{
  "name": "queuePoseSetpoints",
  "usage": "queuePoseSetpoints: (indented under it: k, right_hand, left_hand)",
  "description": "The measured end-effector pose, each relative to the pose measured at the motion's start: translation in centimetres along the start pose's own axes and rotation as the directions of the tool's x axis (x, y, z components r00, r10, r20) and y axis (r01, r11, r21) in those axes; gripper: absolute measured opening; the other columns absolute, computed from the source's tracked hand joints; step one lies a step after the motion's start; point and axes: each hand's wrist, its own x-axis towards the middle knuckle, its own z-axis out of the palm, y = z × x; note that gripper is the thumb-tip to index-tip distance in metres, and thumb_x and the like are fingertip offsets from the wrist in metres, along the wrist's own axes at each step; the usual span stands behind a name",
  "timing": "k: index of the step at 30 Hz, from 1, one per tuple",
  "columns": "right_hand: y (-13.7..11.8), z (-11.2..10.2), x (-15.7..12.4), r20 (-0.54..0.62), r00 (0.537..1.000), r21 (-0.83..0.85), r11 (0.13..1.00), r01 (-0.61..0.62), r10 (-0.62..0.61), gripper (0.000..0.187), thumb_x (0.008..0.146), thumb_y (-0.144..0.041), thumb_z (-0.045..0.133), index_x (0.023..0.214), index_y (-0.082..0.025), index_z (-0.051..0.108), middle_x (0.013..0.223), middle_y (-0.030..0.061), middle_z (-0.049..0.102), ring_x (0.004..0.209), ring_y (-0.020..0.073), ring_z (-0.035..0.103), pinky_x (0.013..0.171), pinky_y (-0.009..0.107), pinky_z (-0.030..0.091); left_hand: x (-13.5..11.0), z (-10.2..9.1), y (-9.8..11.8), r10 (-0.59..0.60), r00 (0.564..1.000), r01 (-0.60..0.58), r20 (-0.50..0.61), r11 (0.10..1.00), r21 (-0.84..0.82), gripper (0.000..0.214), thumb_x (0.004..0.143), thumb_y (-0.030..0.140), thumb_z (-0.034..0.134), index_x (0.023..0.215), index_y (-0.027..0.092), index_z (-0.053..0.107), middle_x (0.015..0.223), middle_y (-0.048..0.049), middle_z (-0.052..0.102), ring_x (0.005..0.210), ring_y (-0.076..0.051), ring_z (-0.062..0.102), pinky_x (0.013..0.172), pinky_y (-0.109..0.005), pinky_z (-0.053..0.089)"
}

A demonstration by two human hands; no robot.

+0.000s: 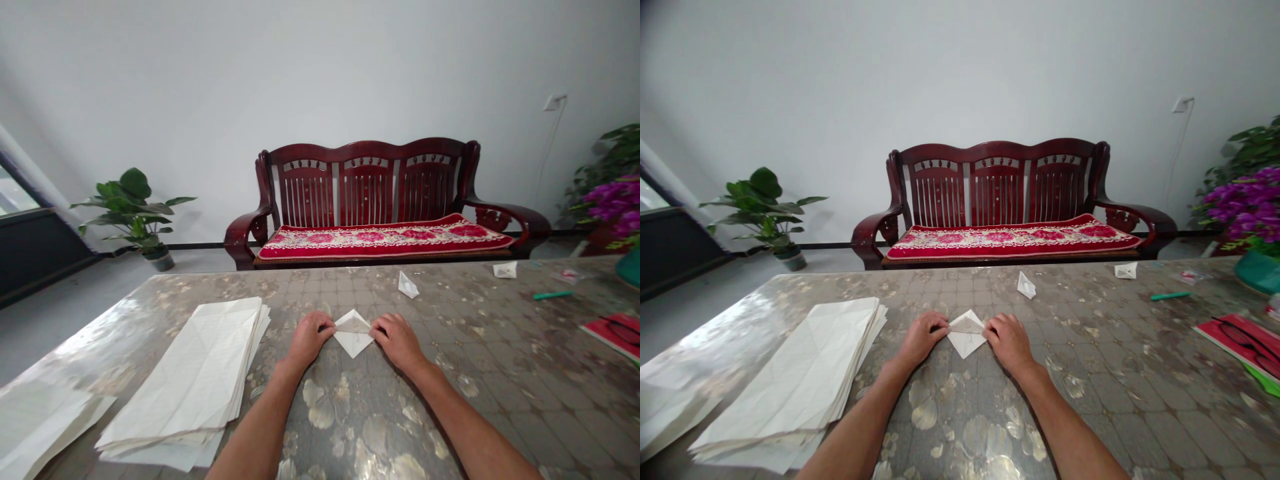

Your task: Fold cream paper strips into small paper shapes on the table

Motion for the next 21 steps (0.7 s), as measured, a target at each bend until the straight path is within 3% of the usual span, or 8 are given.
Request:
queuePoseSetpoints:
  k: [7, 12, 21]
  right_hand:
    - [-0.1, -0.3, -0.1, -0.031, 1.000, -0.186, 0.982, -0.009, 0.003, 0.016, 0.092, -0.032, 0.055, 0.083, -0.023, 0.064, 0.092, 0.0019, 0.065, 0.093, 0.0202, 0.052, 0.078, 0.031, 0.032]
    - [-0.5, -0.4, 0.0, -0.005, 1.000, -0.303, 0.953, -0.016, 0.015, 0.020, 0.096, -0.032, 0.049, 0.087, -0.022, 0.063, 0.095, 0.0035, 0.065, 0.094, 0.0212, 0.052, 0.077, 0.032, 0.030]
    - [-1.2, -0.3, 0.6, -0.003, 0.997, -0.352, 0.933, -0.077, 0.081, 0.021, 0.095, -0.031, 0.048, 0.085, -0.022, 0.064, 0.095, 0.0044, 0.065, 0.094, 0.0214, 0.052, 0.075, 0.032, 0.028]
  left_hand:
    - [0.2, -0.3, 0.6, -0.029, 0.999, 0.026, 0.015, 0.986, 0.165, 0.011, 0.081, 0.023, 0.066, 0.071, 0.021, 0.071, 0.098, -0.0042, 0.069, 0.099, -0.020, 0.062, 0.089, -0.032, 0.044]
    - [0.3, -0.2, 1.0, -0.020, 1.000, 0.014, 0.017, 0.954, 0.299, 0.017, 0.085, 0.026, 0.062, 0.070, 0.019, 0.066, 0.090, -0.0051, 0.064, 0.094, -0.021, 0.058, 0.087, -0.034, 0.042]
    - [0.2, 0.1, 1.6, -0.031, 0.999, 0.021, 0.020, 0.925, 0.380, 0.019, 0.088, 0.026, 0.059, 0.071, 0.017, 0.062, 0.087, -0.0074, 0.060, 0.092, -0.025, 0.054, 0.087, -0.037, 0.043]
